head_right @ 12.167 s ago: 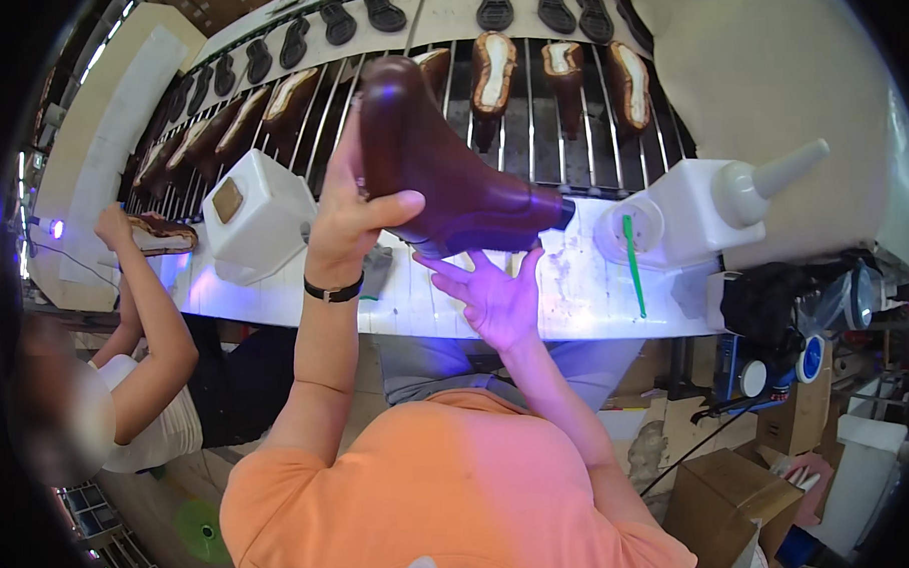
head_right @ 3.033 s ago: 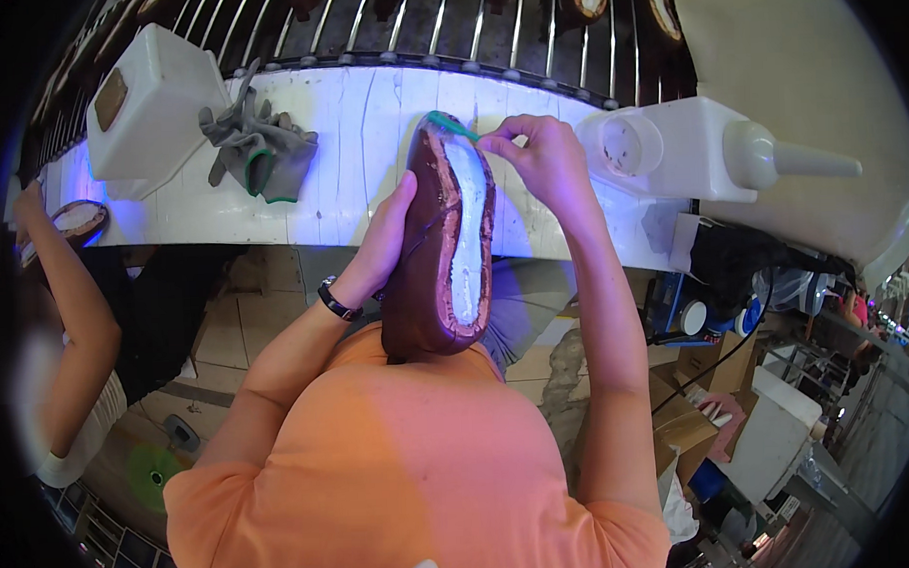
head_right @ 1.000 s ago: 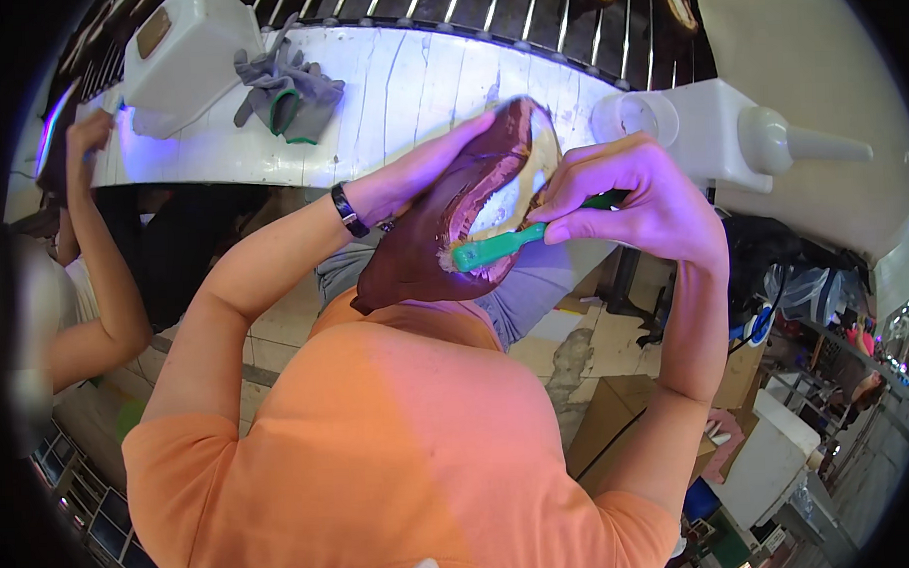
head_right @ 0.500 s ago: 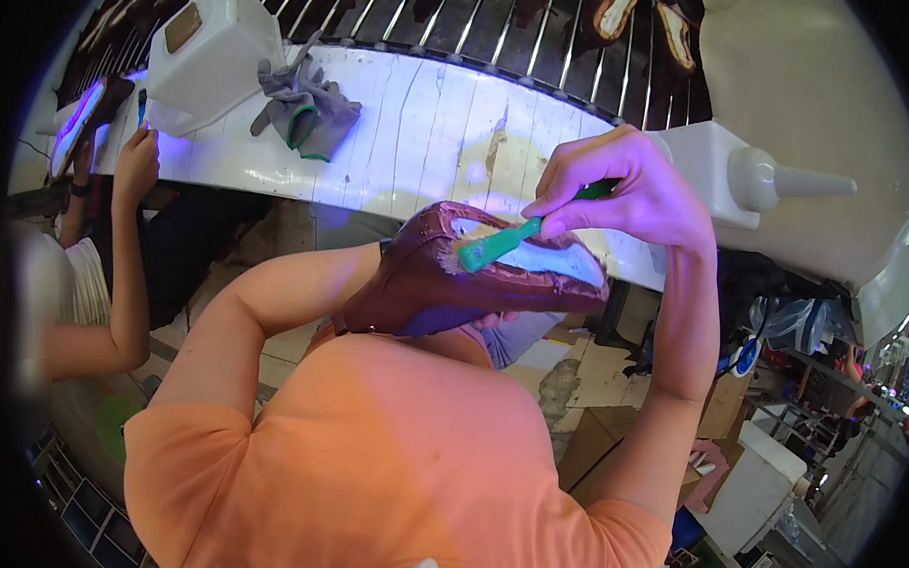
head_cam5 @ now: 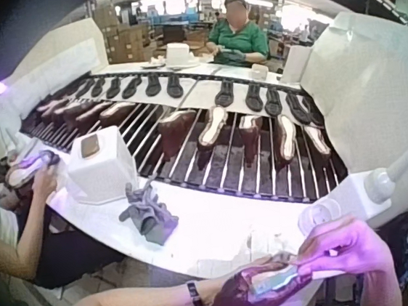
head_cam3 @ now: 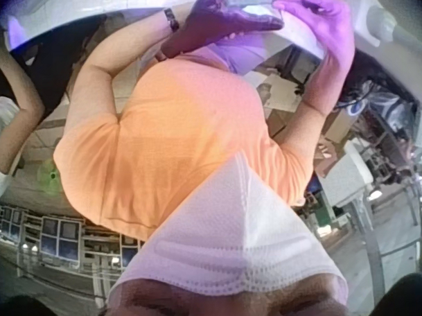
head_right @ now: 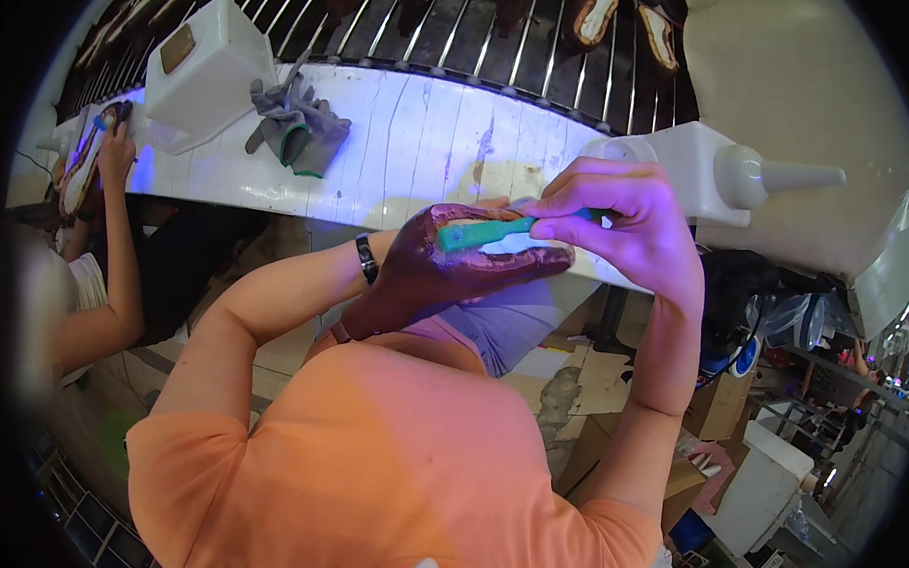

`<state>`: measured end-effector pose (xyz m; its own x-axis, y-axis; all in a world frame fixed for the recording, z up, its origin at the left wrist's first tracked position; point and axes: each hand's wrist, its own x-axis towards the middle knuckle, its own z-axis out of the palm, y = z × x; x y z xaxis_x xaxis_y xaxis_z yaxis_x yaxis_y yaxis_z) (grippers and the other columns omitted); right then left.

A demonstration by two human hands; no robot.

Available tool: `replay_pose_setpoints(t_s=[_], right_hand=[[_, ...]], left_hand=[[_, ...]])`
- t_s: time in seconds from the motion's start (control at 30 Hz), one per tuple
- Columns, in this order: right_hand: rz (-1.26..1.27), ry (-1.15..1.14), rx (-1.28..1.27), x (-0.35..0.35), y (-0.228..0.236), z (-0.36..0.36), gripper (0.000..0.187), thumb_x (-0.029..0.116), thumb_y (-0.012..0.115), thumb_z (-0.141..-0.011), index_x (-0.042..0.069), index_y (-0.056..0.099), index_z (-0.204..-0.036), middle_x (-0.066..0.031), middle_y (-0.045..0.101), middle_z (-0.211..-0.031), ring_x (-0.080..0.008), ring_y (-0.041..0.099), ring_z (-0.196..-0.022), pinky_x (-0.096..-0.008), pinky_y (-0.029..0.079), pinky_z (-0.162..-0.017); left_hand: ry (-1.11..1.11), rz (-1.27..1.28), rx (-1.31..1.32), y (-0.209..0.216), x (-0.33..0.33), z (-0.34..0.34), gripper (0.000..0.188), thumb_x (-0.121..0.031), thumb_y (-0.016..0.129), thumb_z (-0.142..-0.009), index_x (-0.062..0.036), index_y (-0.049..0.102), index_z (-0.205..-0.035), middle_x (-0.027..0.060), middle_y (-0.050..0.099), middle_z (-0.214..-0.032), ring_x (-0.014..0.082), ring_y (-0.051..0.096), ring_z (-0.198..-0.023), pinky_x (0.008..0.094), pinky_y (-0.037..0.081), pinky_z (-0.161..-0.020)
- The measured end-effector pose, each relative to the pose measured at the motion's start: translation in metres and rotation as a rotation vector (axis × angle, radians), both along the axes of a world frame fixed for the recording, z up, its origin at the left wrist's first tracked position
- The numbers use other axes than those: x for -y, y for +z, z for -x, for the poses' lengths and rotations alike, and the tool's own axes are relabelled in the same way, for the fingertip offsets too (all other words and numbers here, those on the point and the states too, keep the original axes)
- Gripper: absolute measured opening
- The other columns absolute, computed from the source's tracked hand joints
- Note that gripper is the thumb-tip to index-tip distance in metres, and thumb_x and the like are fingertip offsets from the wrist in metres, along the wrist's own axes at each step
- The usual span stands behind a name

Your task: Apply adhesive or primer to the upper and sole contact points of footwear using a brush.

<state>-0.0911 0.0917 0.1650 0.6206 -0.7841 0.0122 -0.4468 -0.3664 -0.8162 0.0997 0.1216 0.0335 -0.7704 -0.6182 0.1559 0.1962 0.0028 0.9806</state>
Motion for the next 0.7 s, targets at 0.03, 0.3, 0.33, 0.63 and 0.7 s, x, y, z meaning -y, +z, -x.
replay_pose_setpoints(t_s=[0.03, 0.3, 0.33, 0.63, 0.7], right_hand=[[0.004, -0.006, 0.0, -0.003, 0.001, -0.001, 0.021, 0.002, 0.08, -0.066, -0.003, 0.073, -0.085, -0.0116, 0.067, -0.078, -0.017, 0.063, -0.071, -0.0271, 0.048, -0.063], [0.347, -0.357, 0.055, -0.003, -0.023, -0.009, 0.015, 0.002, 0.075, -0.077, 0.0, 0.072, -0.091, -0.0067, 0.067, -0.078, -0.0118, 0.06, -0.071, -0.024, 0.046, -0.063], [0.318, -0.485, 0.155, -0.002, -0.031, -0.011, 0.015, 0.003, 0.075, -0.077, 0.0, 0.072, -0.092, -0.0065, 0.067, -0.078, -0.011, 0.059, -0.07, -0.0229, 0.045, -0.063], [-0.043, -1.045, 0.384, -0.04, -0.155, 0.026, 0.015, 0.009, 0.072, -0.084, 0.0, 0.073, -0.094, 0.0041, 0.057, -0.067, -0.0023, 0.042, -0.058, -0.0189, 0.03, -0.052], [-0.19, -1.087, 0.49, -0.046, -0.166, 0.022, 0.014, 0.008, 0.071, -0.084, -0.001, 0.073, -0.095, 0.0045, 0.056, -0.065, -0.0022, 0.042, -0.057, -0.0187, 0.029, -0.052]], left_hand=[[0.095, -0.157, -0.17, -0.008, 0.0, 0.007, 0.029, -0.033, 0.055, -0.096, -0.007, 0.059, -0.108, 0.0025, 0.067, -0.09, 0.0106, 0.064, -0.071, 0.0254, 0.052, -0.065], [0.254, -0.719, 0.026, -0.034, 0.063, -0.026, 0.055, -0.049, 0.034, -0.101, -0.0042, 0.055, -0.125, 0.0084, 0.066, -0.113, 0.0155, 0.064, -0.097, 0.0329, 0.05, -0.088], [0.307, -0.619, 0.11, -0.04, 0.075, -0.039, 0.057, -0.05, 0.035, -0.1, -0.0023, 0.055, -0.124, 0.012, 0.066, -0.113, 0.0193, 0.064, -0.098, 0.0343, 0.05, -0.089], [0.683, 0.664, 0.837, -0.033, 0.008, -0.071, 0.105, -0.059, 0.06, -0.081, 0.0034, 0.01, -0.149, 0.0315, 0.015, -0.152, 0.0461, 0.01, -0.143, 0.057, 0.006, -0.114], [0.624, 0.777, 0.863, -0.035, -0.014, -0.075, 0.109, -0.058, 0.065, -0.077, 0.002, 0.01, -0.15, 0.0305, 0.013, -0.153, 0.0456, 0.01, -0.143, 0.058, 0.005, -0.114]])
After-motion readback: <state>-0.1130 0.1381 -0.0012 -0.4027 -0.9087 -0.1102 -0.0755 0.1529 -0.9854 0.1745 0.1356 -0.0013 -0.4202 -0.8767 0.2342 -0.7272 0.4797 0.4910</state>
